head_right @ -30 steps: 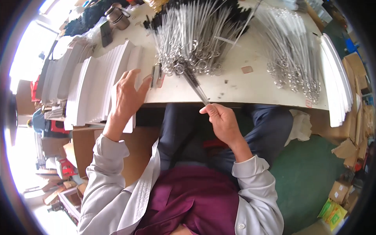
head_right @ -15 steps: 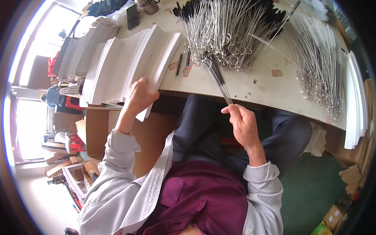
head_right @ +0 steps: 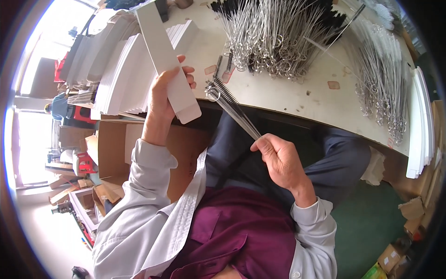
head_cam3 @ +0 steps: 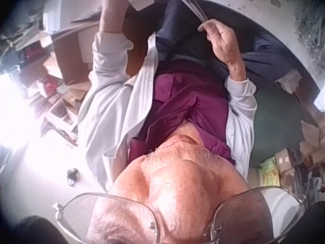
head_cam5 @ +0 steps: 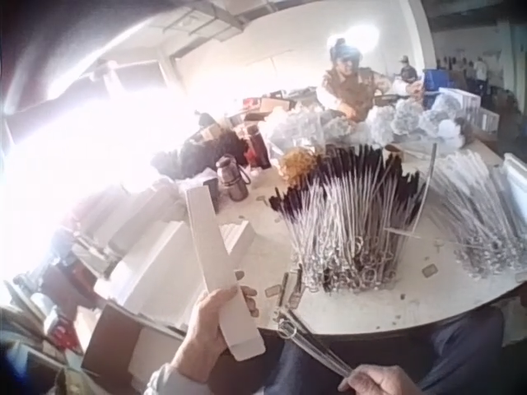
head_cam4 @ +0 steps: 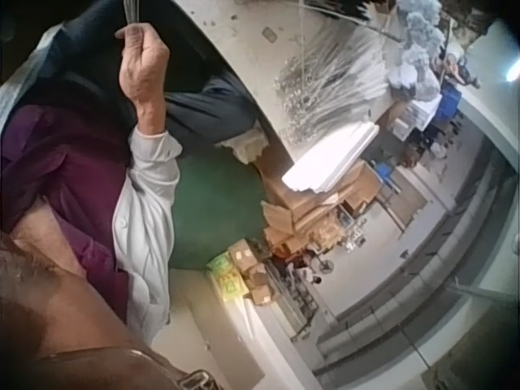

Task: Manually inserting bundles of wire-handle industrial brushes into white paperboard sleeves.

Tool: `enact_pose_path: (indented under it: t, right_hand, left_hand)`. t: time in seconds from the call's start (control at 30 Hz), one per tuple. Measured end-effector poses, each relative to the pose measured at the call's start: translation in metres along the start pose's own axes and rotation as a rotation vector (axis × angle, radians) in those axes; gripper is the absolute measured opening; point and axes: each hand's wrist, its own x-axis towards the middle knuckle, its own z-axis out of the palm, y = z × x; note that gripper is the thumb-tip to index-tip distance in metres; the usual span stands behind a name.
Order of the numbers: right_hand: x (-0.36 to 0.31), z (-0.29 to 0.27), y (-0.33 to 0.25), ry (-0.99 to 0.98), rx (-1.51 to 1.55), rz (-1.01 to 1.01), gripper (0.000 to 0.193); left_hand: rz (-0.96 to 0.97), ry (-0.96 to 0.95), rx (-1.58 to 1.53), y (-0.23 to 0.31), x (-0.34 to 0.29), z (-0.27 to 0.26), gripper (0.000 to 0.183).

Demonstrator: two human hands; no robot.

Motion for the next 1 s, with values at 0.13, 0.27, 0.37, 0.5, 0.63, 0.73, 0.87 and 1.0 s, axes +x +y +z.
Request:
enact_pose_path:
  t: [0.13,0.27,0.37,0.5,0.63,0.73,0.87,1.0]
  right_hand:
    - [-0.005,0.004,-0.004,-0.017,-0.019,-0.005,0.036]
    - [-0.003,0.013,0.000,0.038,-0.155,-0.075,0.037]
    - [-0.002,0.018,0.004,0.064,-0.181,-0.078,0.038]
    - [-0.001,0.020,0.008,0.036,-0.177,-0.065,0.040]
    - [0.003,0.015,0.009,-0.024,-0.076,-0.003,0.042]
    - [0.005,0.010,0.009,-0.097,0.003,0.090,0.045]
    - [0.006,0.007,0.002,-0.147,0.049,0.205,0.047]
    - [0.011,0.005,0.003,-0.150,0.030,0.198,0.048]
  left_hand:
    - [0.087,0.011,-0.142,-0.002,0.009,0.015,0.047]
    - [0.187,0.090,-0.196,-0.005,0.009,0.030,0.045]
    - [0.229,0.126,-0.252,-0.008,0.008,0.035,0.043]
    - [0.234,0.179,-0.333,-0.007,0.009,0.034,0.040]
    - [0.218,0.154,-0.347,-0.010,0.002,0.036,0.039]
    - [0.211,0.164,-0.324,-0.011,0.000,0.036,0.039]
    - [0.193,0.145,-0.308,-0.018,0.000,0.035,0.044]
    - [0.097,0.091,-0.266,-0.033,-0.008,0.044,0.046]
